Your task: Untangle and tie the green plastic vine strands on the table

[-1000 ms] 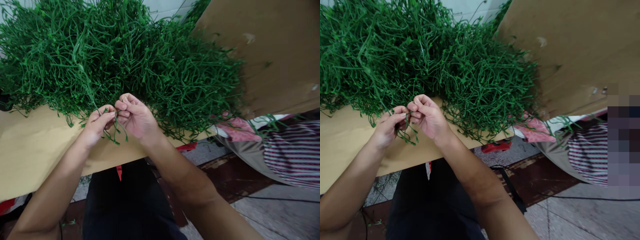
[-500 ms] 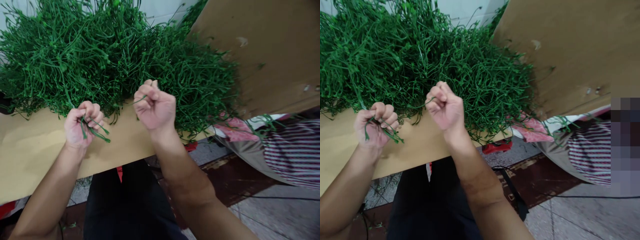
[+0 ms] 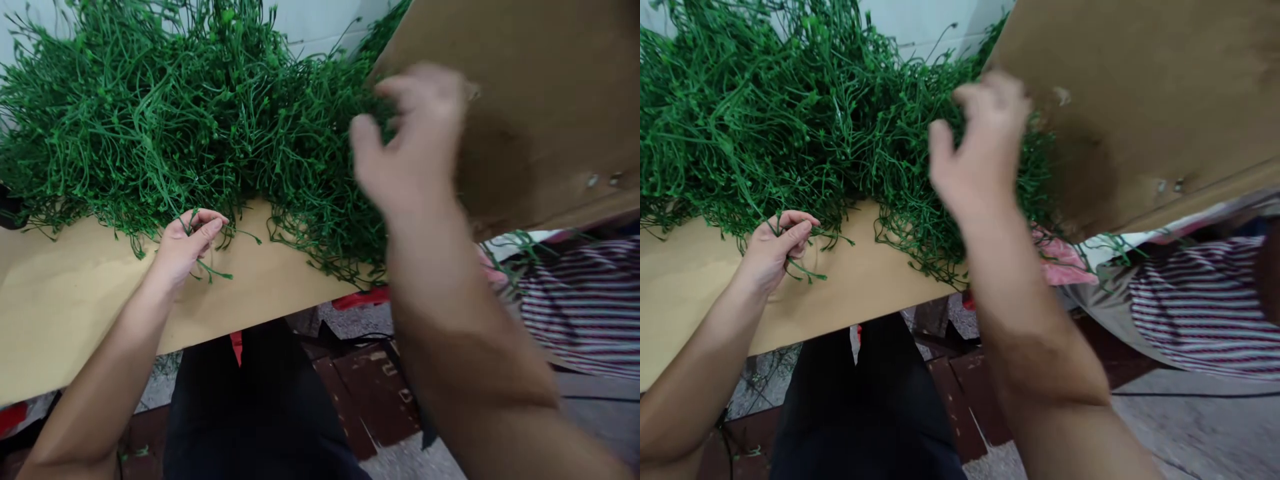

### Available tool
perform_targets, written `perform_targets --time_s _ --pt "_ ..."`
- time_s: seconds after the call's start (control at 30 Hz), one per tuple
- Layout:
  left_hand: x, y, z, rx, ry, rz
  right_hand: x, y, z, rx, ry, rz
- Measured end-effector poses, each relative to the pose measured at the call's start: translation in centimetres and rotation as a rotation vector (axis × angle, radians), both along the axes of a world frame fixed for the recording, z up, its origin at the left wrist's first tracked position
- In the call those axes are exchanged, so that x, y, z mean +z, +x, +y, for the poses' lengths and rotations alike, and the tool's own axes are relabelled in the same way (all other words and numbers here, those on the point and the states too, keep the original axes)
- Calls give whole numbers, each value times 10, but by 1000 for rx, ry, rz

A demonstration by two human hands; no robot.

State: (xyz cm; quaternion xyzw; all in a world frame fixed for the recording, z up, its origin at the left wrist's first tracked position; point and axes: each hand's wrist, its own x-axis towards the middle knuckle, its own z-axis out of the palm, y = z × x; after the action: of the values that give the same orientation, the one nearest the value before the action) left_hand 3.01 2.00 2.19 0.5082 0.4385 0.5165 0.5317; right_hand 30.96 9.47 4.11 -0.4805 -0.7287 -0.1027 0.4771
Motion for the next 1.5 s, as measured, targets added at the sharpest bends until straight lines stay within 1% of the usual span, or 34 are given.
perform_targets --time_s 0.03,0.1,0.13,0.17,0.2,0.23,0.27,0.33,0.37,0.4,0.43,0.5,0.53,0.57,0.6,0.63,0.67,0.73,0.77,0.8,0.87,0.93,1.0,1.13,1.27,1.3,1.37,1.43,1.5 --pt "-1 0 1 3 1 11 -5 -29 -16 56 -61 50" --pt "-3 -1 2 9 5 19 -13 -84 -46 361 -336 37" --pt "-4 -1 3 13 7 18 -15 -107 -58 458 -449 29" --pt "-4 -2 3 20 9 10 -17 -123 -66 497 -507 33" --pt "-4 -3 3 26 8 -4 -18 -133 -70 514 -540 41" --pt "-4 -4 2 29 5 -22 -17 -136 -70 504 -538 54" --pt "-3 -5 2 27 4 -42 -16 -133 -67 477 -506 65" --pt "-1 -5 0 18 3 -76 -10 -112 -55 367 -388 76" --pt "1 -5 -2 13 -1 -82 -5 -97 -46 267 -315 75" --pt "3 -5 -3 12 -7 -80 1 -79 -38 135 -233 77" --pt "5 -4 -4 17 -14 -75 7 -62 -29 -26 -164 81" --pt "8 -3 -6 29 -38 -76 18 -33 -17 -331 -67 102" --pt "9 -2 -6 32 -47 -87 22 -25 -15 -435 -27 111" --pt "10 -2 -6 31 -56 -104 23 -22 -16 -474 16 110" --pt "10 -1 -6 26 -67 -122 23 -25 -20 -439 50 93" --pt "10 -1 -6 19 -79 -138 19 -35 -27 -329 68 52" --pt "10 -1 -6 11 -91 -152 14 -49 -36 -166 74 -2" --pt "8 -2 -4 7 -105 -170 -2 -87 -57 234 -43 -151" --pt "7 -3 -3 10 -103 -174 -10 -107 -66 354 -121 -198" --pt "6 -4 -2 17 -94 -174 -18 -124 -73 413 -193 -223" --pt "4 -6 0 41 -61 -152 -29 -149 -80 434 -320 -228" --pt "4 -8 2 66 -29 -105 -32 -157 -79 454 -404 -192" --pt "6 -7 1 80 -13 -64 -31 -155 -74 513 -437 -127" --pt "9 -5 -4 39 -27 -41 -27 -146 -65 608 -464 47" --pt "5 -9 -4 47 -16 -32 -30 -144 -64 603 -541 165" --pt "4 -10 -4 54 -5 -26 -31 -144 -65 592 -526 170" --pt "1 -12 -2 59 23 -14 -34 -144 -67 534 -427 157" --pt "0 -12 -1 59 40 -7 -36 -145 -69 429 -311 115" --pt "1 -10 -1 68 36 4 -38 -147 -71 347 -256 62"
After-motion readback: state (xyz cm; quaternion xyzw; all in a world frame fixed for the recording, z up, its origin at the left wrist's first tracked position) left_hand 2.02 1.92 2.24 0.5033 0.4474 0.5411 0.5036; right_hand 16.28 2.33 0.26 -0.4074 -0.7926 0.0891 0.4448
